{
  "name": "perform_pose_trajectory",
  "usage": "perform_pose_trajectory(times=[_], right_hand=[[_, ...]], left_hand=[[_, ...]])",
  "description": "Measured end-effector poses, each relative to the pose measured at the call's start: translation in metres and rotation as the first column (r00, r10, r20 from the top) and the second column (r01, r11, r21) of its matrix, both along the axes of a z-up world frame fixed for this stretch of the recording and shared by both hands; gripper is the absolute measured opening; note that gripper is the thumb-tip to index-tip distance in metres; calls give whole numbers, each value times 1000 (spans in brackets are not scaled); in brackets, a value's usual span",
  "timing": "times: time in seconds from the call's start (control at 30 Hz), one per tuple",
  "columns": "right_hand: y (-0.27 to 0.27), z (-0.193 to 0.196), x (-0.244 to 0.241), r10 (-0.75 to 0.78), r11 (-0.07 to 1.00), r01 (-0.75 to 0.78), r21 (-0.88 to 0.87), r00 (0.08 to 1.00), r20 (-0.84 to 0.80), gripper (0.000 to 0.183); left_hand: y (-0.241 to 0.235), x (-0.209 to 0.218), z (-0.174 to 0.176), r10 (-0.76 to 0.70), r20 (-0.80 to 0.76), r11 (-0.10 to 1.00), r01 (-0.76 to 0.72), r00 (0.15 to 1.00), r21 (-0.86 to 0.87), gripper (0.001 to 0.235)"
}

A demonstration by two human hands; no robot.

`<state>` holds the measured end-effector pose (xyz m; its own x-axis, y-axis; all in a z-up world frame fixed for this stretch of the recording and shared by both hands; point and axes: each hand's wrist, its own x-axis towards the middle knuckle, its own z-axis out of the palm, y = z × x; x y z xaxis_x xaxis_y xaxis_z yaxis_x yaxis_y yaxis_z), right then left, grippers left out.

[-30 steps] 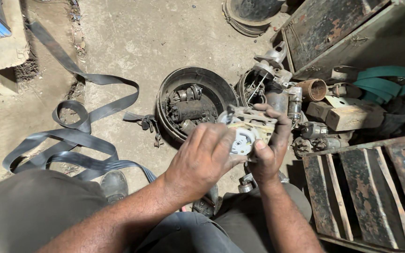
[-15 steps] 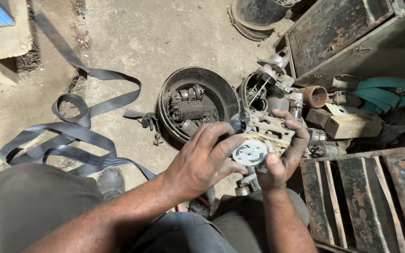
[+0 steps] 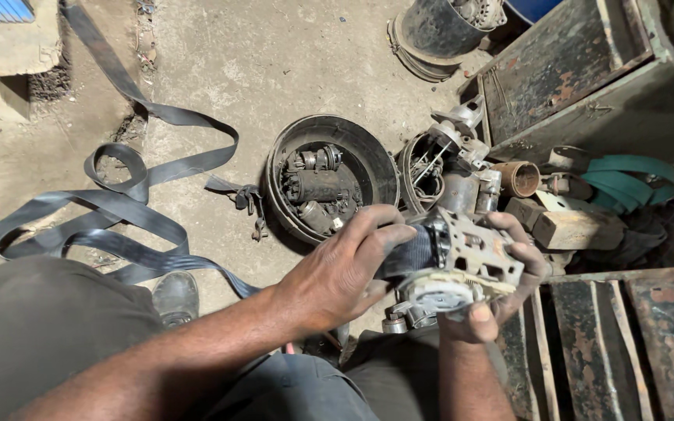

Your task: The person sits on the floor and cleans a small mechanical part using a black strap. They repeatedly rub the strap against the part's surfaces and rotate it to access different sides. The person also uses their fingers to wipe the part while holding it.

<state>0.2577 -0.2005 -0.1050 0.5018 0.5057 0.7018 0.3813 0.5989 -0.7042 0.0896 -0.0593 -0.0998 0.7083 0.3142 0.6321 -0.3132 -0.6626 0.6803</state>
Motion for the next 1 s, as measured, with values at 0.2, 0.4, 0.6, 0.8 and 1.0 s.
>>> perform_pose_trajectory(times=[0.2,0.4,0.6,0.8,1.0], right_hand=[[-8,10,4,35,998,-34,56,999,-4,71],[-22,19,1,144,988,-138,64,985,-93,72],[-22,20,12,349,937,-339,84,916,-197,72],[-19,13,8,352,936,-331,124,898,-262,70],[-15,13,9,277,960,-260,109,939,-204,70]], left_hand=[[-4,-24,33,114,116,955,-141,987,262,45],[-15,-40,54,164,210,838,-249,964,486,36],[-29,-41,57,189,210,859,-265,959,437,38],[-39,-38,53,135,141,930,-174,981,323,42],[-41,-38,48,110,94,957,-130,990,258,49]])
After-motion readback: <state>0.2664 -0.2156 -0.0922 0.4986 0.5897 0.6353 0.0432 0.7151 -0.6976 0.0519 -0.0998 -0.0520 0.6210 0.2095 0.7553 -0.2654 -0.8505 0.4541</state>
